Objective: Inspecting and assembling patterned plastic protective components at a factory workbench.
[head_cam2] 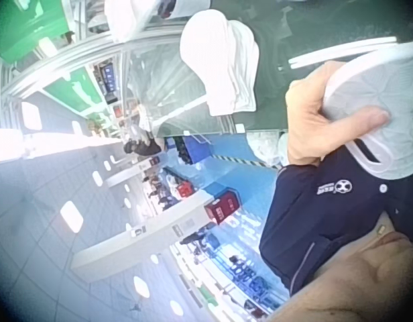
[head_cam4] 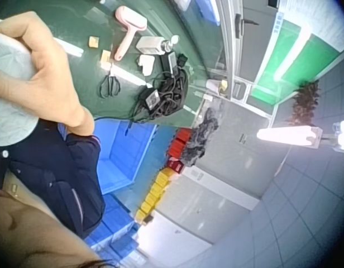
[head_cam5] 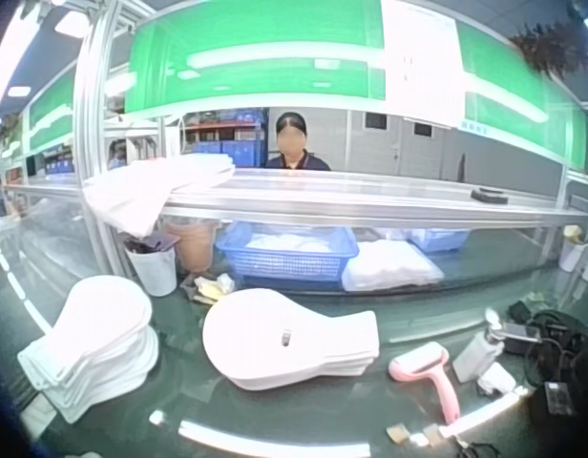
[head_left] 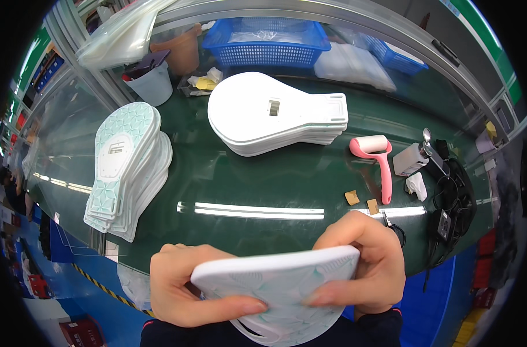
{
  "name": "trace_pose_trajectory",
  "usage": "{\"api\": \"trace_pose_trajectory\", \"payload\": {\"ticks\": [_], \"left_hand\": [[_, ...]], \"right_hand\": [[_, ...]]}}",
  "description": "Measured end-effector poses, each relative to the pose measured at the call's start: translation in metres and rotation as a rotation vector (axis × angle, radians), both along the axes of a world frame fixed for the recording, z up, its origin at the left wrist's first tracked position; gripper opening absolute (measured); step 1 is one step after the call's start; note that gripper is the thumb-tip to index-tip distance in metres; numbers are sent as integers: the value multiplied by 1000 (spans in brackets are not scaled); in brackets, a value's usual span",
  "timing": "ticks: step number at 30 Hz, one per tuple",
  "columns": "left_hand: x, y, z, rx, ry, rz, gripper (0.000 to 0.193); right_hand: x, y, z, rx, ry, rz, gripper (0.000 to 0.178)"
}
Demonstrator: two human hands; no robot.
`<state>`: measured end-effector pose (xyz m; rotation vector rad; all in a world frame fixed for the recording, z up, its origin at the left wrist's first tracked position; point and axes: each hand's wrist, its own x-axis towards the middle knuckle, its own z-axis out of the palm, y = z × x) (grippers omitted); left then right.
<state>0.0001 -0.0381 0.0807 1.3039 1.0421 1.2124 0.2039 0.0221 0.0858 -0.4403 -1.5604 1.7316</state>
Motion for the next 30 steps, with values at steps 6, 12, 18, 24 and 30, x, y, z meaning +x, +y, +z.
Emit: {"api": "trace_pose_trajectory", "payload": {"ticks": [6, 12, 18, 24, 30], "left_hand": [[7, 12, 1, 552, 369, 284, 66], [29, -2, 15, 751, 967, 530, 75], [31, -3, 2, 687, 640, 314, 38], [36, -1, 1, 543, 490, 292, 30], [35, 4, 0, 499, 320, 241, 29]], "right_hand": [[-8, -11, -4, -27, 27, -179, 25], [-14, -19, -15, 155, 103, -285, 25], [-23, -35, -17, 96, 55, -500, 31], [-15, -42, -25, 42, -20, -618, 33], [-16, -41, -31, 94, 42, -619, 31]]}}
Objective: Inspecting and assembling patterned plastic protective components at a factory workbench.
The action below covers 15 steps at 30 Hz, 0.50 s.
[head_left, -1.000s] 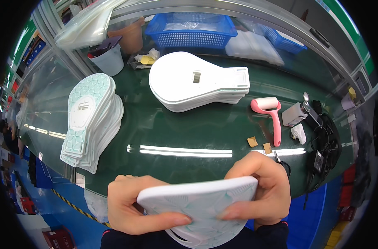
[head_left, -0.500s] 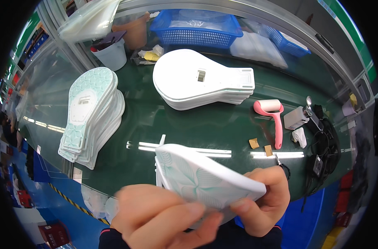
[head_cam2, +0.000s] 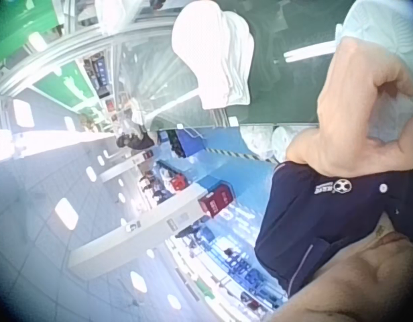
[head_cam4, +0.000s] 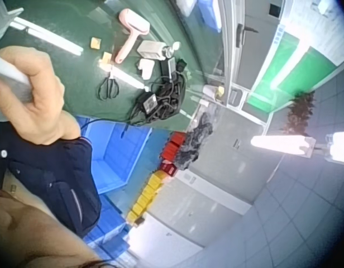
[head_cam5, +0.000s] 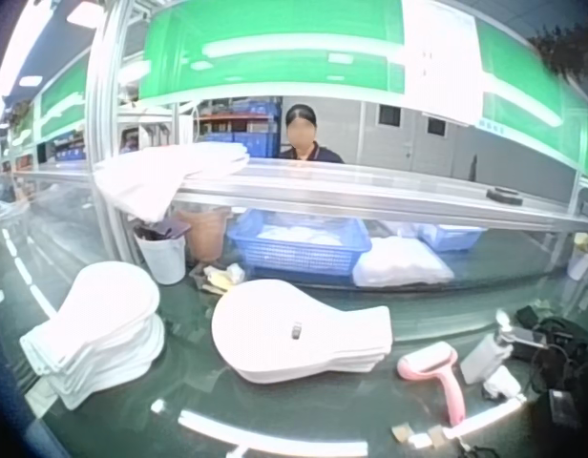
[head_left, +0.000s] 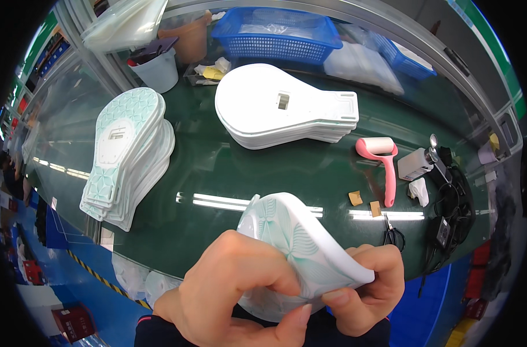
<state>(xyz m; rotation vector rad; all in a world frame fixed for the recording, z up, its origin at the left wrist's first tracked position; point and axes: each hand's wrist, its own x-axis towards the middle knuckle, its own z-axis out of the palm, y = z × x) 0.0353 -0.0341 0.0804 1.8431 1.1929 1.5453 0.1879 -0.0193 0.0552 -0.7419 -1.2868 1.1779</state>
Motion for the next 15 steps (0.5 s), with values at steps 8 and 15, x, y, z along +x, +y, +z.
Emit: {"api": "trace_pose_trajectory", "payload": {"ticks": [8, 15], "left_hand": [[-6, 8, -3, -12, 1, -117, 29], [-5, 6, 6, -153, -6, -103, 29]], "right_hand": [[0, -1, -2, 65, -55, -14, 30], [-4, 13, 9, 298, -144, 146, 30]]}}
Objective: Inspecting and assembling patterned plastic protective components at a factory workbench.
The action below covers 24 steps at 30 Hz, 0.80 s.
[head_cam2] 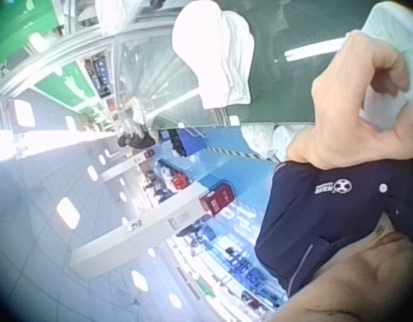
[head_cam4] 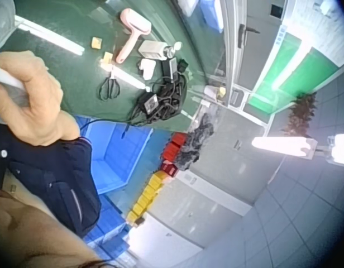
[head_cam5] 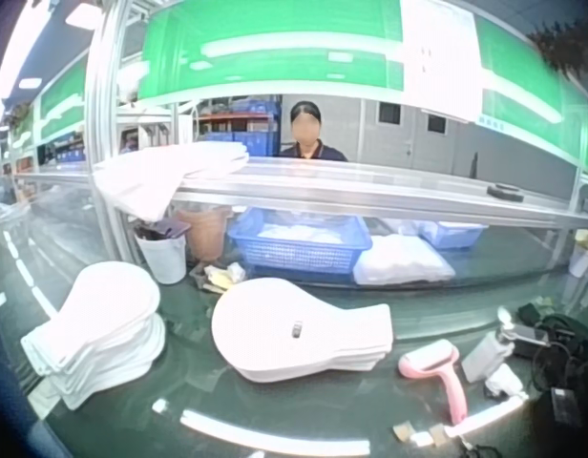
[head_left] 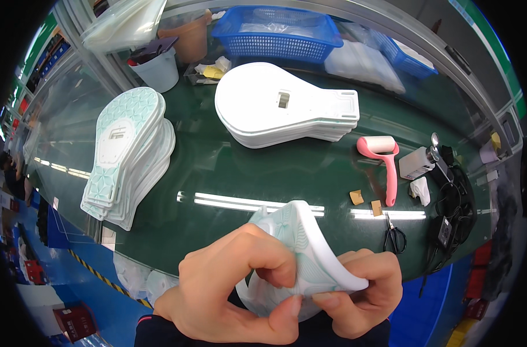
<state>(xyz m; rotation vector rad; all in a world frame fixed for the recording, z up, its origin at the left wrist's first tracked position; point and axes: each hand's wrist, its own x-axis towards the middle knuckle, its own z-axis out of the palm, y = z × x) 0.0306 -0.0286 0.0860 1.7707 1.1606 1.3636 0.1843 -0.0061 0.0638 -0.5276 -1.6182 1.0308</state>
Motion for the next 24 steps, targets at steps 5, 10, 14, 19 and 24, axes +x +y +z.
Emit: {"api": "trace_pose_trajectory", "payload": {"ticks": [5, 10, 14, 19, 24], "left_hand": [[-4, 1, -1, -64, -65, -46, 27], [-5, -4, -7, -31, -128, 0, 26], [-5, 0, 0, -76, -121, -65, 27], [-5, 1, -1, -115, -110, -76, 29], [-2, -5, -11, -92, -150, 33, 30]], "right_hand": [[4, -16, -13, -213, 98, -126, 30], [5, -17, -13, -246, 140, -117, 29], [4, -16, -15, -252, 155, -99, 29], [0, -1, -7, -34, 51, 52, 29], [0, -6, -10, -24, 30, 49, 29]]}}
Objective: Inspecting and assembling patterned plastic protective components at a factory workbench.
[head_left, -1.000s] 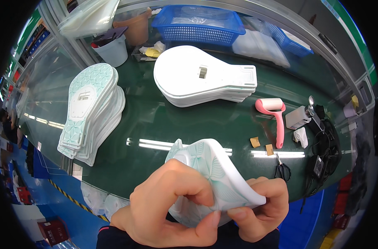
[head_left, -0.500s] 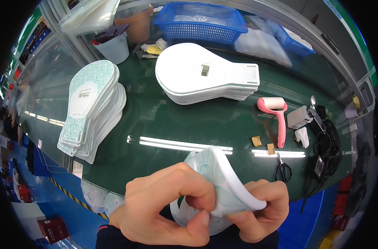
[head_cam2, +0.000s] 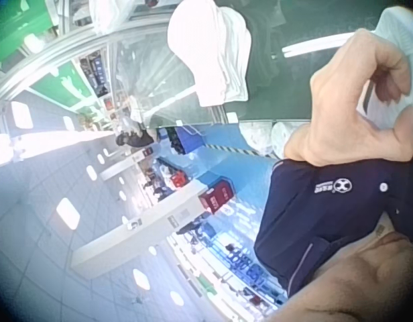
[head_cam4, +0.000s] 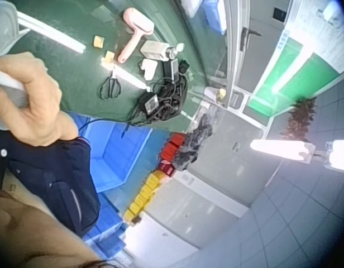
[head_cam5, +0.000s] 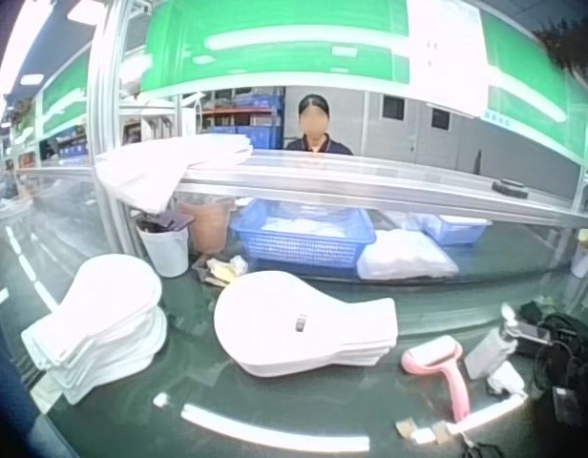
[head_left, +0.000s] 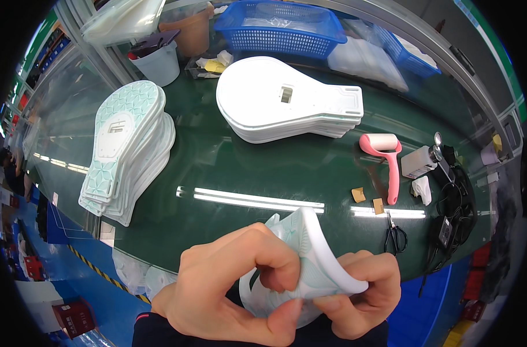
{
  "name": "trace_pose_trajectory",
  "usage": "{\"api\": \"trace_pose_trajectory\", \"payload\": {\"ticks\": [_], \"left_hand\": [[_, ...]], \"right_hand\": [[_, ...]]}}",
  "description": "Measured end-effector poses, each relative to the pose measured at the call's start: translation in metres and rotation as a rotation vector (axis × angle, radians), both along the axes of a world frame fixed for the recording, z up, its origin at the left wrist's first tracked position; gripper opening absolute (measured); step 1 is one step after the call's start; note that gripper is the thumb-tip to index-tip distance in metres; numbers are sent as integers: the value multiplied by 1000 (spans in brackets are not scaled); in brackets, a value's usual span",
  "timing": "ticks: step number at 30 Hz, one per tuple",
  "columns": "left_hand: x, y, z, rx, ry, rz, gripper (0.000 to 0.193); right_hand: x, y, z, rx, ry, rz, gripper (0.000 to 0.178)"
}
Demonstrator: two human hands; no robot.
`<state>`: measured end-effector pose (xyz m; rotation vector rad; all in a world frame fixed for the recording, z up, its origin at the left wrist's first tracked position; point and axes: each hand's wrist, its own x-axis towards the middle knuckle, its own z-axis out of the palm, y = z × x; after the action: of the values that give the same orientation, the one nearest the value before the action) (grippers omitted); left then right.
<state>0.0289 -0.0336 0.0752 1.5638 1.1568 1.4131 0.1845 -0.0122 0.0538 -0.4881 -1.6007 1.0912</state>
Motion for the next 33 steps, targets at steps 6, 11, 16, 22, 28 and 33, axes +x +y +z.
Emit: {"api": "trace_pose_trajectory", "payload": {"ticks": [6, 11, 16, 22, 28, 33], "left_hand": [[0, -1, 2, -58, -23, -18, 28], [-5, 2, 8, -67, 52, -71, 25], [-12, 6, 10, -25, 70, -184, 22], [-12, 4, 14, -40, 28, -180, 20], [-13, 7, 10, -26, 56, -215, 28], [-11, 8, 7, -25, 79, -190, 30]], "right_hand": [[5, -13, -7, -264, 85, -138, 30], [2, -13, -9, -260, 102, -127, 29], [-3, 2, 1, -99, 58, 35, 28], [4, -15, -5, -326, 127, -122, 28], [4, -15, -4, -315, 112, -122, 29], [3, -15, -4, -298, 85, -131, 28]]}}
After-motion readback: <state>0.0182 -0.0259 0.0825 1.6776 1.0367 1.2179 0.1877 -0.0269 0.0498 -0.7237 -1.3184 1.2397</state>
